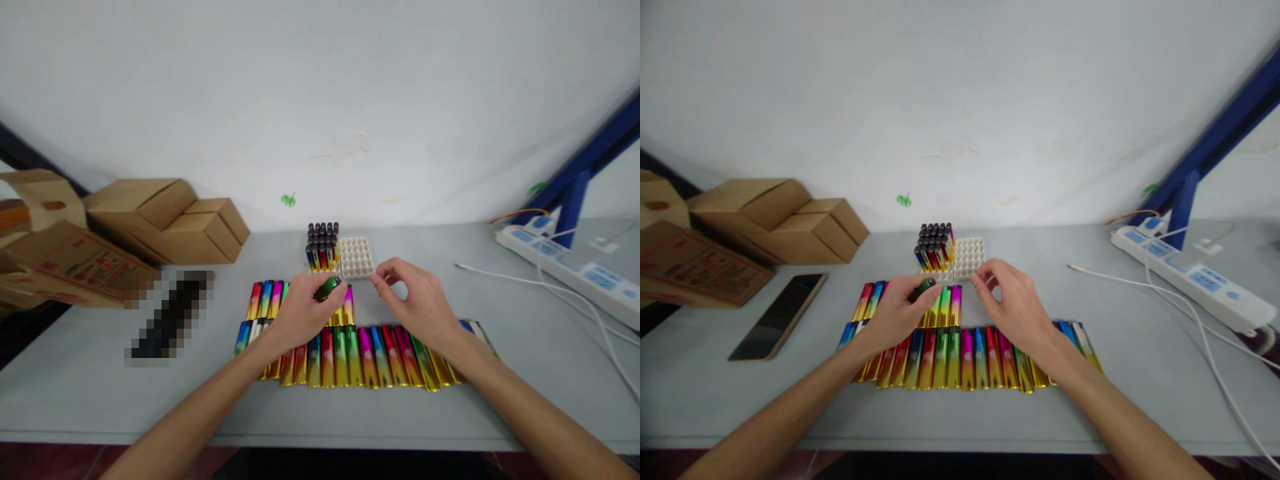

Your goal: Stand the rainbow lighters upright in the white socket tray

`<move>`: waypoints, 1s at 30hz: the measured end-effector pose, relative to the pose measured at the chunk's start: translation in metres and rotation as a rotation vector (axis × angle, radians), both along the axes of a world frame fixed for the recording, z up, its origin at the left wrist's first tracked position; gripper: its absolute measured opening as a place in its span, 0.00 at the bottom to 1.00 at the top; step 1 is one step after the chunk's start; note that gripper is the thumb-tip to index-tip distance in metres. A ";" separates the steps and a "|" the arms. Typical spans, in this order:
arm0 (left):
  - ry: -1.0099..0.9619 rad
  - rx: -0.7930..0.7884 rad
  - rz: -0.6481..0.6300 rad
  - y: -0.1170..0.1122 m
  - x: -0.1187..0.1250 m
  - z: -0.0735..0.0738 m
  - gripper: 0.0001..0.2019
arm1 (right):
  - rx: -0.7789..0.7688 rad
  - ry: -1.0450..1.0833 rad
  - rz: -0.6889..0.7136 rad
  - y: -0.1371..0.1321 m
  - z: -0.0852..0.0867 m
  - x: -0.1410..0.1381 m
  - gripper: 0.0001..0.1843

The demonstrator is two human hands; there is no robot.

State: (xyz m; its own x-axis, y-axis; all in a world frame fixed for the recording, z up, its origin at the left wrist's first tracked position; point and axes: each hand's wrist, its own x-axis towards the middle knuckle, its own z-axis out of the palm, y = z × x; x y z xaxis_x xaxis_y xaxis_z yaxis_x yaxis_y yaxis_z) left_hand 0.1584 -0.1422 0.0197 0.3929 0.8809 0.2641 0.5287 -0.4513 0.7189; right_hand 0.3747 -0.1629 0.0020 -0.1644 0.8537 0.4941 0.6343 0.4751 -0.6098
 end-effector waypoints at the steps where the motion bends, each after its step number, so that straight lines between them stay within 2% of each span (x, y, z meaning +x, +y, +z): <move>1: 0.000 -0.002 0.001 0.000 0.000 0.000 0.19 | -0.004 -0.004 0.002 0.000 -0.001 0.000 0.07; 12: -0.071 -0.013 -0.018 0.001 -0.002 -0.005 0.21 | -0.035 -0.026 0.021 0.001 -0.002 0.000 0.07; 17: -0.108 -0.072 -0.053 0.003 -0.007 -0.007 0.24 | -0.061 -0.025 0.036 0.002 -0.002 0.001 0.06; 22: -0.407 -0.226 -0.095 0.016 -0.013 -0.008 0.17 | -0.064 -0.024 0.034 0.004 -0.003 0.002 0.05; 25: -0.513 -0.158 -0.076 0.026 -0.015 -0.004 0.15 | -0.074 -0.021 0.031 0.004 -0.004 0.002 0.05; 30: -0.436 0.055 0.023 0.041 -0.020 0.005 0.12 | -0.073 -0.009 0.054 0.004 -0.005 0.003 0.04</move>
